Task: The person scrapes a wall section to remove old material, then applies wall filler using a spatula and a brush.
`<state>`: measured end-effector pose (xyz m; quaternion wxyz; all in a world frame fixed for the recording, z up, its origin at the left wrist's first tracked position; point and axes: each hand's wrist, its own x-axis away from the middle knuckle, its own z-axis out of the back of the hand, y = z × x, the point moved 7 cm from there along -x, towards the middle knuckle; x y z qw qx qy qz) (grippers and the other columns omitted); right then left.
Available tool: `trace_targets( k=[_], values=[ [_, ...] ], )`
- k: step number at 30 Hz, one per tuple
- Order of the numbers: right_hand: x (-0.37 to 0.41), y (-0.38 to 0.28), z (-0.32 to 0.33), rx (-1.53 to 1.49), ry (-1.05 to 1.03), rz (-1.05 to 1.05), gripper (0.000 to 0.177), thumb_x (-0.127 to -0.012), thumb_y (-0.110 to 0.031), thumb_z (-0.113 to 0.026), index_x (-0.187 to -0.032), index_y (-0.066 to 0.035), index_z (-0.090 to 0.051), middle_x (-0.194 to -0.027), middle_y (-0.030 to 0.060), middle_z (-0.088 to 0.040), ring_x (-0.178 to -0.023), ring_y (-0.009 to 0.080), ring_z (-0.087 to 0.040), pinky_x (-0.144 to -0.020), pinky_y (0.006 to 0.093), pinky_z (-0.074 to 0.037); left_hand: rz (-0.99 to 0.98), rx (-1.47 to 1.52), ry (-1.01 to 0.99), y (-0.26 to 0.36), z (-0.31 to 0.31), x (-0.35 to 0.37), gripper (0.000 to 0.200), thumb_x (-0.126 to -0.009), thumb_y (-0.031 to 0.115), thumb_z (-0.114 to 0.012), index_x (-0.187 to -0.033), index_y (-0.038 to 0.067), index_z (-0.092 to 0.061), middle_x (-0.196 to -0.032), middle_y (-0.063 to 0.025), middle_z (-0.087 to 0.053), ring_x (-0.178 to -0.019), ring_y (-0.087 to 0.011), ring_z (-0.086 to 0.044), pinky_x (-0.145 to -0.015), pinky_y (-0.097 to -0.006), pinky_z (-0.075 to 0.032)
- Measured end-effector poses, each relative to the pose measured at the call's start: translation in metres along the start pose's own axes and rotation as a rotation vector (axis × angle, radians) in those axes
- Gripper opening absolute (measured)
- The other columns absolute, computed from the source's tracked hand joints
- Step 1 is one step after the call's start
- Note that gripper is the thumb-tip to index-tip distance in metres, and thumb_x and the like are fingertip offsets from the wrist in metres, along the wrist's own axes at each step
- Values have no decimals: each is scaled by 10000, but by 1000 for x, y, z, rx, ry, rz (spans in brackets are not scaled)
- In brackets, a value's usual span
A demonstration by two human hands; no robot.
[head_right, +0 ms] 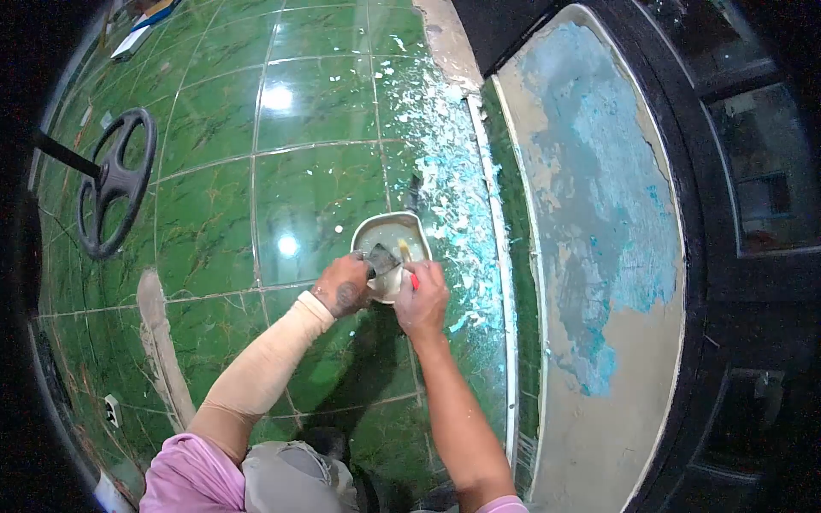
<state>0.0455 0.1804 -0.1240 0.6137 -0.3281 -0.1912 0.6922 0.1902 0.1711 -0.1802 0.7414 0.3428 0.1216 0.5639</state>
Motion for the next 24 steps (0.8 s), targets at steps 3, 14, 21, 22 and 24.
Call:
trace_targets(
  k=[3, 14, 21, 22, 24],
  values=[
    [-6, -13, -8, -134, 0, 58, 144, -821, -50, -594, -937, -12, -670, -964, 187, -615, -868, 381, -615, -766, 437, -506, -74, 86, 69, 4, 2, -3, 292, -667, 246, -778, -709, -21, -667, -755, -267, -638, -756, -416, -659, -696, -466, -537],
    [62, 17, 105, -565, 28, -338, 139, -916, -33, -577, -1024, 19, -648, -1006, 126, -679, -867, 207, -687, -768, 299, -530, 65, 296, 154, 21, 27, 22, 321, -726, 82, -673, -1024, -37, -666, -886, -238, -685, -834, -371, -678, -807, -413, -529],
    [72, -58, 411, 415, 8, 103, 125, -896, 41, -568, -1004, 13, -623, -907, 146, -657, -781, 209, -669, -708, 304, -532, 86, 420, 272, 34, 29, 74, 385, -772, 138, -647, -1122, -22, -650, -983, -192, -681, -865, -293, -656, -802, -375, -521],
    [56, -74, 422, 640, -33, 249, 130, -889, 41, -571, -1004, 7, -619, -877, 160, -652, -751, 225, -667, -682, 304, -522, 63, 419, 284, 40, 27, 83, 393, -775, 139, -650, -1140, -8, -649, -962, -167, -676, -835, -255, -643, -779, -351, -519],
    [45, -73, 425, 764, -178, 306, 122, -857, 31, -597, -973, -8, -605, -819, 191, -620, -723, 300, -651, -643, 332, -502, 15, 400, 321, 60, 27, 112, 397, -781, 141, -650, -1155, 8, -648, -949, -143, -669, -811, -217, -629, -754, -328, -519]
  ],
)
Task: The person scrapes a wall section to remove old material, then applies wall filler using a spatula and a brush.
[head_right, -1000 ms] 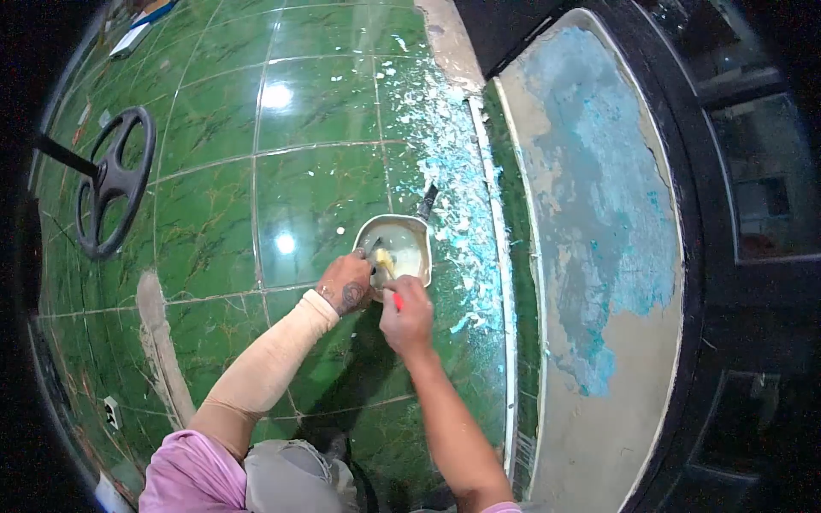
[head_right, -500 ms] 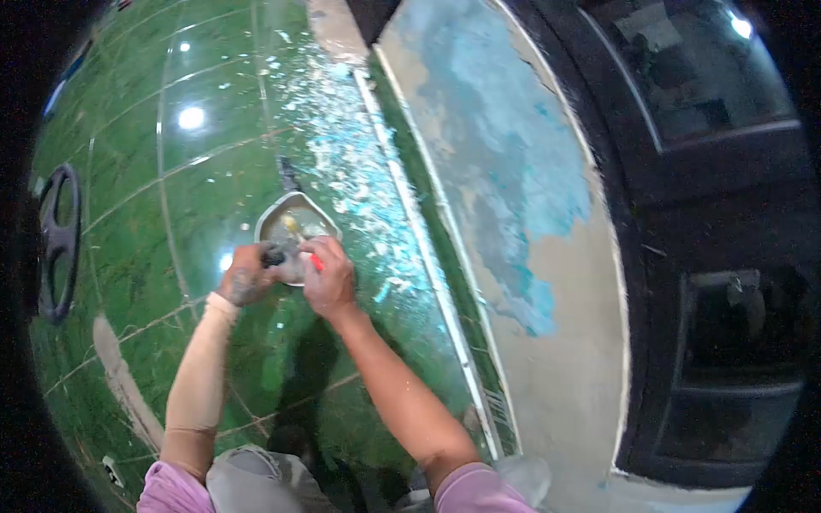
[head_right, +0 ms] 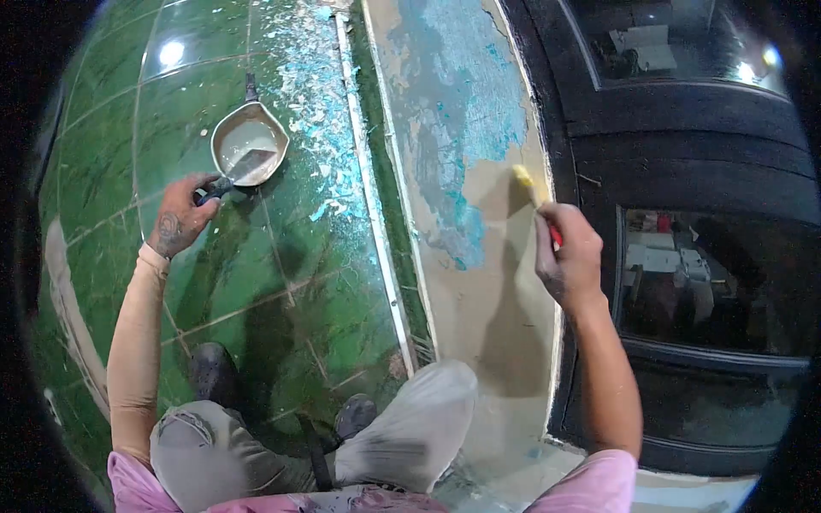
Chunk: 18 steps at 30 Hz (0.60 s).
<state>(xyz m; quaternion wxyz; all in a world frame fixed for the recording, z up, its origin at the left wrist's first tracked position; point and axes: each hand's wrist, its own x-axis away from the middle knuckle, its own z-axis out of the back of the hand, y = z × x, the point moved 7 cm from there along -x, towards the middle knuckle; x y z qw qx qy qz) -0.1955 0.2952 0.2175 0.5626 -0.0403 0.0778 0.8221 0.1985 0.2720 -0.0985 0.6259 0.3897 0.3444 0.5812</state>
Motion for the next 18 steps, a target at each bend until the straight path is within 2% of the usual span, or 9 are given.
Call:
trace_targets(
  k=[4, 6, 8, 10, 12, 14, 16, 17, 18],
  values=[
    [106, 5, -24, 109, -648, -151, 113, -810, -40, -541, -914, -2, -560, -848, 261, -627, -838, 469, -624, -721, 510, -506, -105, -38, 56, 42, 10, 61, 377, -789, 123, -638, -1151, 17, -642, -984, -142, -653, -829, -231, -624, -766, -336, -522],
    [129, 12, -28, 111, -888, -118, 120, -796, -43, -566, -902, 12, -563, -877, 269, -634, -853, 462, -628, -744, 496, -517, -35, 66, -4, 46, 12, 78, 373, -793, 115, -634, -1154, 21, -640, -982, -144, -649, -836, -238, -623, -775, -339, -523],
    [78, 8, -7, 75, -709, -120, 67, -794, -25, -596, -821, 26, -561, -790, 258, -630, -754, 429, -640, -669, 465, -519, -86, -50, 40, 51, 15, 95, 369, -797, 107, -632, -1155, 17, -639, -976, -139, -651, -817, -225, -626, -753, -327, -527],
    [14, 0, 22, -8, -236, 74, 81, -865, -56, -600, -829, 6, -563, -671, 212, -582, -585, 362, -583, -557, 386, -472, -82, -47, 63, 57, 20, 110, 367, -802, 99, -630, -1158, 9, -638, -968, -127, -651, -782, -204, -625, -712, -311, -529],
    [-11, -1, 23, -30, -94, 25, 57, -869, -33, -592, -831, -5, -560, -724, 221, -589, -628, 349, -610, -557, 384, -466, -23, 88, 49, 57, 21, 122, 366, -806, 91, -629, -1160, -1, -635, -956, -110, -651, -729, -174, -621, -653, -292, -529],
    [29, 6, -10, 85, -248, 131, 34, -829, 17, -571, -852, -8, -570, -790, 237, -612, -702, 377, -633, -611, 427, -487, 53, 172, 59, 41, 20, 133, 369, -809, 82, -625, -1166, -9, -631, -952, -93, -647, -691, -143, -612, -590, -273, -516],
    [121, 35, -66, 33, -687, -103, 68, -808, -8, -553, -873, -10, -574, -837, 251, -620, -755, 418, -630, -686, 473, -497, 117, 235, 55, 32, 18, 145, 374, -810, 77, -623, -1172, -15, -627, -949, -83, -644, -663, -123, -606, -542, -260, -505],
    [171, 40, -92, 102, -806, 90, 105, -832, -77, -540, -899, -13, -588, -844, 262, -626, -779, 439, -622, -733, 494, -496, 135, 242, 49, 31, 22, 150, 377, -810, 76, -622, -1175, -16, -625, -949, -81, -643, -654, -118, -605, -525, -256, -500],
    [180, 22, -89, 73, -906, 102, 118, -842, -89, -527, -905, -12, -590, -840, 263, -628, -792, 441, -622, -733, 493, -496, 153, 243, 54, 30, 28, 154, 381, -809, 76, -622, -1178, -18, -623, -948, -80, -642, -645, -114, -604, -508, -252, -495]
  ],
)
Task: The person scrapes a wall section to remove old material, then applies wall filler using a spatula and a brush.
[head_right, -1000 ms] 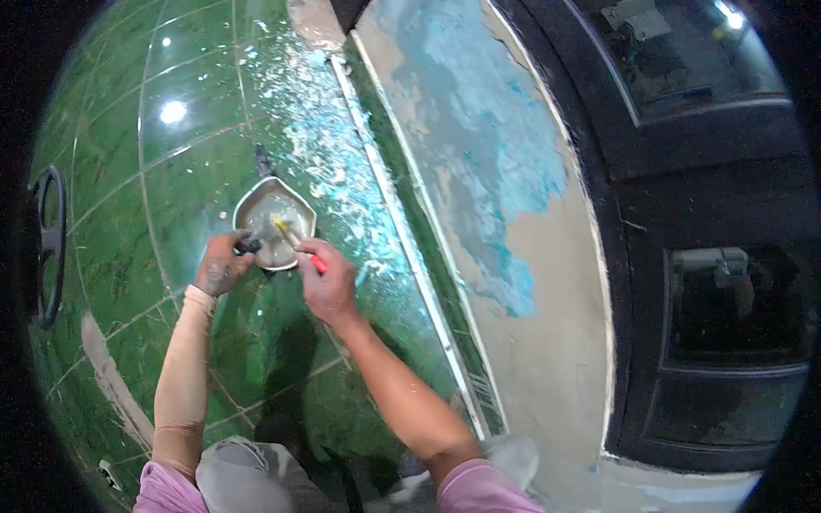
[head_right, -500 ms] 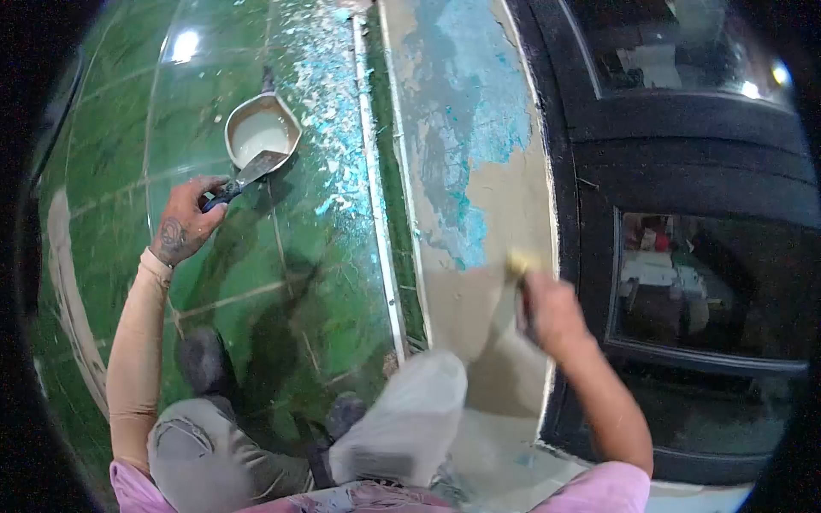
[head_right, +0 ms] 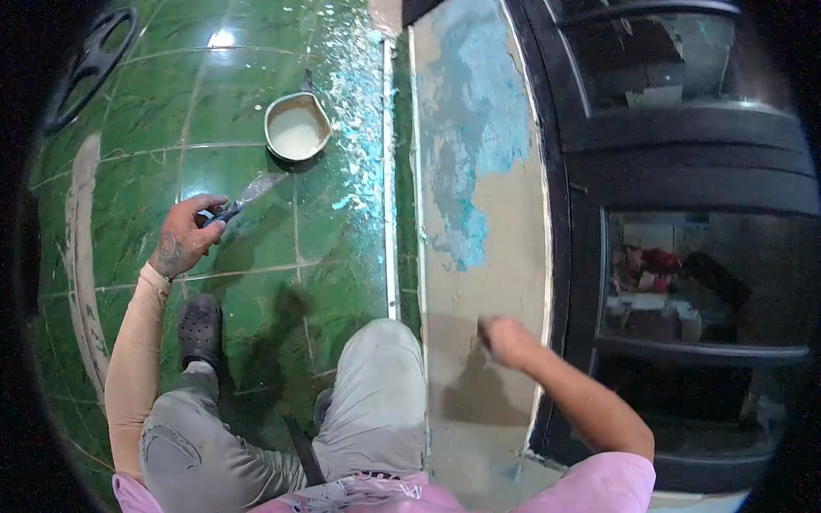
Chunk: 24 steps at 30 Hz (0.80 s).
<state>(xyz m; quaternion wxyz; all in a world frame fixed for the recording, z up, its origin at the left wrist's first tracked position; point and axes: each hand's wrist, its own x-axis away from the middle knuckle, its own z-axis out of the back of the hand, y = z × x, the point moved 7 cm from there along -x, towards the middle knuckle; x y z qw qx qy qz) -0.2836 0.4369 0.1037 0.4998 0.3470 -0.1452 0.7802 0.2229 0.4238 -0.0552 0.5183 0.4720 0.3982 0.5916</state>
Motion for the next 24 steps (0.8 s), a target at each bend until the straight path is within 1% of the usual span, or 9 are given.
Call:
trace_targets(
  k=[3, 8, 10, 13, 16, 17, 20, 22, 24],
  values=[
    [-45, 27, 20, 131, 90, -18, 127, -844, -95, -521, -901, -10, -596, -816, 267, -627, -808, 445, -626, -729, 496, -492, -24, -52, 17, -4, 11, 6, 393, -808, 82, -624, -1190, -15, -616, -959, -82, -642, -670, -114, -617, -503, -246, -496],
    [-83, -1, 190, -46, 815, 8, 96, -875, -82, -572, -918, 1, -594, -783, 230, -633, -745, 393, -650, -631, 455, -501, 82, 36, 28, -20, 12, 11, 385, -816, 88, -626, -1185, -22, -612, -997, -94, -644, -688, -123, -631, -515, -255, -505],
    [-82, 31, 82, 59, 319, -214, 128, -872, -80, -537, -952, 0, -598, -833, 237, -645, -798, 405, -647, -689, 489, -501, 68, 9, 31, -24, 12, 11, 378, -818, 85, -626, -1180, -25, -612, -998, -95, -643, -692, -123, -630, -519, -255, -505],
    [19, 13, -97, -93, -191, -52, 127, -835, -101, -538, -910, -13, -592, -846, 259, -628, -809, 407, -626, -707, 502, -482, 169, 88, 4, -30, 7, 14, 378, -805, 122, -648, -1156, -20, -642, -1030, -136, -665, -827, -194, -657, -785, -319, -539],
    [94, -10, -69, -62, -389, -55, 270, -764, -146, -658, -981, -6, -580, -911, 263, -658, -892, 446, -644, -775, 509, -513, 222, 161, 3, -31, 4, 18, 366, -805, 122, -648, -1140, -24, -647, -1018, -136, -668, -815, -197, -659, -774, -325, -543],
    [100, -2, -27, -53, -305, -145, 233, -770, -113, -657, -963, -7, -579, -892, 248, -657, -857, 429, -649, -744, 486, -524, 89, 134, 21, -44, 2, 15, 343, -816, 75, -626, -1138, -41, -624, -970, -92, -643, -694, -135, -626, -594, -292, -517],
    [78, -6, 130, -175, 140, -297, 140, -796, -14, -635, -922, -10, -575, -816, 193, -633, -734, 376, -637, -645, 404, -526, 203, 161, -6, -31, -1, 14, 347, -809, 80, -632, -1133, -46, -622, -967, -88, -641, -703, -130, -621, -598, -285, -514],
    [56, -12, 172, -1, 540, -48, 112, -790, 31, -635, -879, -23, -594, -733, 168, -599, -642, 319, -611, -567, 350, -479, 208, 178, -12, -27, -6, 11, 352, -806, 84, -629, -1133, -48, -621, -957, -86, -643, -703, -129, -621, -599, -282, -514],
    [46, -3, 141, -41, 500, -61, 129, -767, 30, -615, -884, -18, -589, -734, 162, -585, -649, 339, -600, -571, 382, -476, 179, 183, 4, -25, 0, 10, 354, -804, 93, -627, -1128, -49, -627, -952, -99, -648, -693, -140, -628, -617, -283, -520]
  ],
)
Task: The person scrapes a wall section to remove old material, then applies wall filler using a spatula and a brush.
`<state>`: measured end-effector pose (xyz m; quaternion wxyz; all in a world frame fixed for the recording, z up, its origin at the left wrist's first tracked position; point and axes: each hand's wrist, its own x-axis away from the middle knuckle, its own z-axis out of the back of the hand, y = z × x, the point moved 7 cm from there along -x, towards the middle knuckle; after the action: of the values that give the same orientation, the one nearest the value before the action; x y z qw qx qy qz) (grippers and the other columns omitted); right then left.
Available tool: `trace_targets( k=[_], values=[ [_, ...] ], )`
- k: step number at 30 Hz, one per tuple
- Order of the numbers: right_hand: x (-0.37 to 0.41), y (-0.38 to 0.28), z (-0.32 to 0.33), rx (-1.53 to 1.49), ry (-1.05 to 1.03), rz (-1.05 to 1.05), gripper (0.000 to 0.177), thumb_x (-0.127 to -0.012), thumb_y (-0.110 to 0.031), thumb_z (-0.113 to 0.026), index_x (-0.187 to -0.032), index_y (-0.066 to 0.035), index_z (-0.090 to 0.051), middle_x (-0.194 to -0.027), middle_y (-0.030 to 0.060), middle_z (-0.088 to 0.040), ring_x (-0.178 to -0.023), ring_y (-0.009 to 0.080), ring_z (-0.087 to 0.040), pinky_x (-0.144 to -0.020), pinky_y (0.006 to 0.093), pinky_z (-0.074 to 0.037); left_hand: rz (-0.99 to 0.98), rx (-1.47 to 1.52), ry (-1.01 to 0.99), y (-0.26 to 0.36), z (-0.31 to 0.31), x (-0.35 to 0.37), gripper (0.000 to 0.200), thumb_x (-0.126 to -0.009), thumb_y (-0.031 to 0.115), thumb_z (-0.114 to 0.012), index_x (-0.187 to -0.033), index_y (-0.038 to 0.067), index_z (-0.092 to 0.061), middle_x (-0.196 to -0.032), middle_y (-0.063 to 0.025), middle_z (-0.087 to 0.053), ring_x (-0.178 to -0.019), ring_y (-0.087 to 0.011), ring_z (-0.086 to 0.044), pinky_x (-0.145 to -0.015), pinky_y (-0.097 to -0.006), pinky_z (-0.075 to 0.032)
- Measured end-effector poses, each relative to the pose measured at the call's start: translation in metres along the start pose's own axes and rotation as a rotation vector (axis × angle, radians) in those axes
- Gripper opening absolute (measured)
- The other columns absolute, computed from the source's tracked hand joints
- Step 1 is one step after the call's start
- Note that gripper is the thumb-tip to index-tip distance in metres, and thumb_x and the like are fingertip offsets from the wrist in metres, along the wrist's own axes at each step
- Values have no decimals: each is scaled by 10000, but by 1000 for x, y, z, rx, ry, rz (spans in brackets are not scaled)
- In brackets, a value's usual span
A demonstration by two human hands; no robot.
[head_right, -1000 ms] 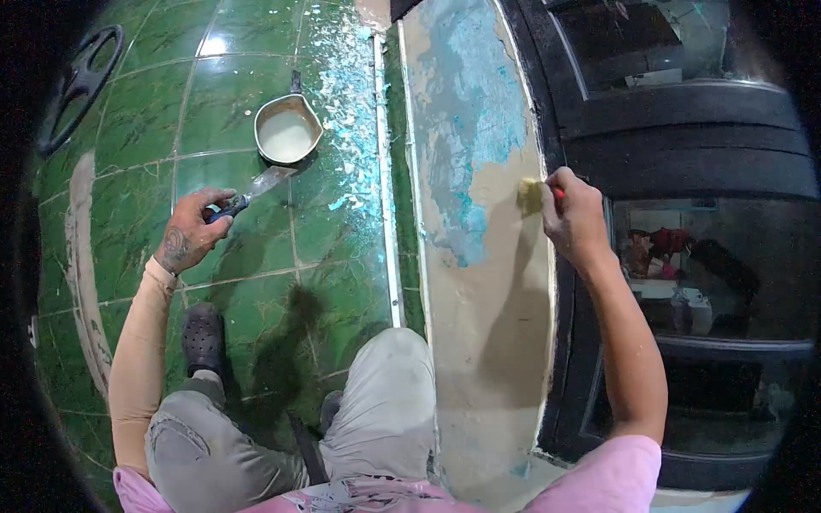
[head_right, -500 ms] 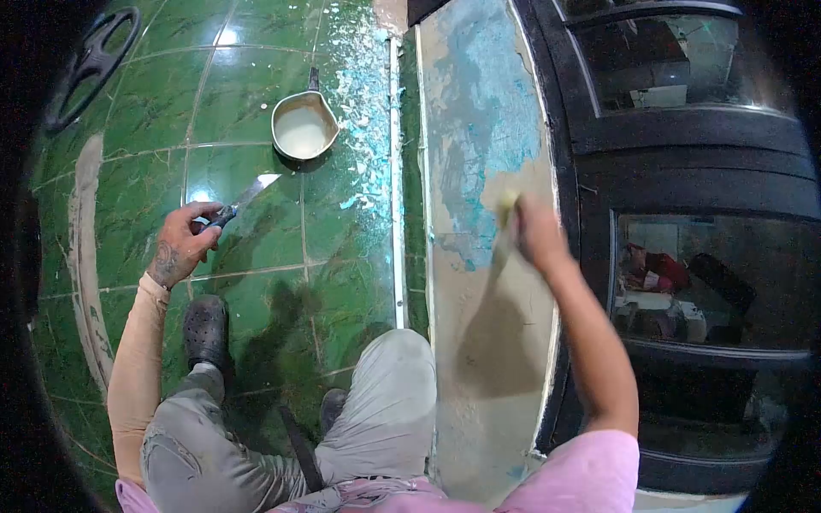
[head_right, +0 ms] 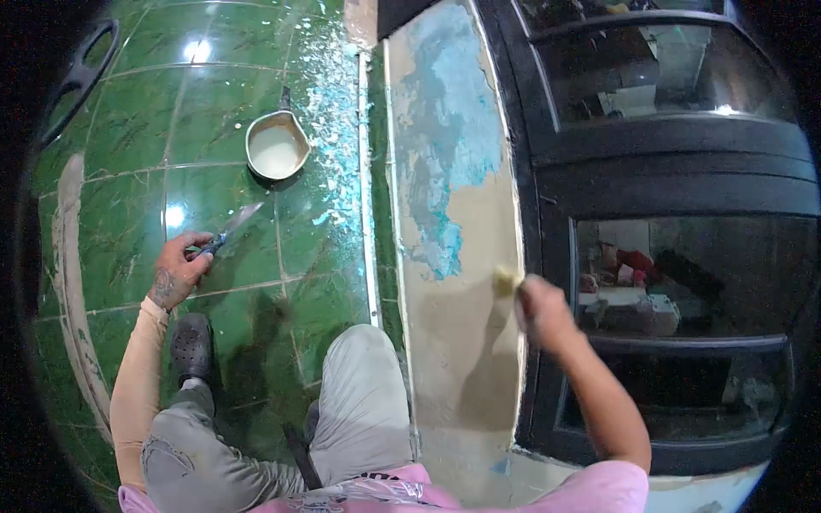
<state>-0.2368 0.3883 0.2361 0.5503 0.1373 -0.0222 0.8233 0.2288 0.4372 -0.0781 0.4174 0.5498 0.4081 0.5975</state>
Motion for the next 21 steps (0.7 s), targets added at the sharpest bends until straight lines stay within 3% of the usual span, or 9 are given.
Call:
trace_targets(
  k=[3, 6, 9, 10, 12, 15, 16, 18, 21],
  values=[
    [66, -3, -69, 113, -705, -172, 147, -784, -65, -621, -909, -1, -579, -874, 247, -659, -875, 413, -655, -765, 490, -524, -48, 11, 56, -8, 11, 11, 354, -793, 99, -631, -1113, -53, -641, -960, -121, -657, -670, -163, -640, -654, -287, -529],
    [58, 11, -74, 89, -726, -159, 157, -778, -109, -644, -879, -7, -580, -844, 244, -645, -845, 416, -651, -749, 483, -524, 40, -43, 59, -13, 29, 23, 340, -792, 98, -633, -1101, -44, -650, -967, -122, -662, -707, -165, -642, -664, -290, -529],
    [-61, -7, -52, 37, -120, -16, 98, -816, -65, -608, -888, -23, -557, -809, 227, -620, -777, 424, -622, -668, 471, -497, 12, 15, 118, -34, 36, 25, 329, -811, 68, -632, -1124, -31, -626, -915, -94, -649, -660, -130, -625, -539, -273, -507],
    [-98, -19, -45, 58, 150, 94, 70, -833, -43, -595, -888, -20, -560, -797, 214, -619, -760, 424, -614, -637, 459, -483, 2, 6, 128, -32, 37, 27, 323, -803, 79, -637, -1107, -31, -636, -924, -104, -656, -681, -141, -626, -576, -284, -509],
    [-170, -51, -63, -161, 383, 109, 99, -867, -91, -617, -862, -2, -573, -756, 189, -622, -685, 350, -645, -615, 413, -497, -10, -15, 172, -21, 35, 32, 314, -788, 102, -647, -1073, -31, -658, -942, -125, -669, -722, -162, -629, -652, -307, -513],
    [-272, -100, -141, -950, 505, -10, 148, -902, -144, -618, -881, 2, -610, -746, 101, -654, -618, 167, -654, -591, 325, -516, -69, -111, 183, -24, 38, 43, 312, -788, 110, -662, -1068, -27, -661, -934, -125, -665, -725, -175, -617, -656, -313, -502],
    [-306, -119, -175, -1205, 482, -30, 144, -894, -142, -619, -894, 2, -619, -749, 94, -657, -658, 166, -660, -597, 308, -512, -28, -107, 188, -24, 41, 52, 309, -788, 112, -665, -1065, -26, -663, -932, -126, -663, -725, -180, -614, -660, -314, -501],
    [-371, -138, -263, -1262, 535, -56, 139, -882, -140, -626, -890, -3, -614, -754, 116, -659, -691, 192, -668, -625, 343, -521, 44, -88, 199, -20, 44, 71, 305, -788, 115, -671, -1061, -22, -666, -929, -129, -660, -725, -190, -608, -669, -316, -500],
    [-372, -182, -297, -1018, 501, -235, 124, -855, -137, -625, -888, -18, -615, -777, 171, -669, -726, 306, -672, -680, 419, -520, 53, -172, 274, -28, 51, 104, 299, -786, 106, -673, -1053, -29, -666, -924, -114, -658, -738, -170, -608, -669, -300, -498]
  ],
)
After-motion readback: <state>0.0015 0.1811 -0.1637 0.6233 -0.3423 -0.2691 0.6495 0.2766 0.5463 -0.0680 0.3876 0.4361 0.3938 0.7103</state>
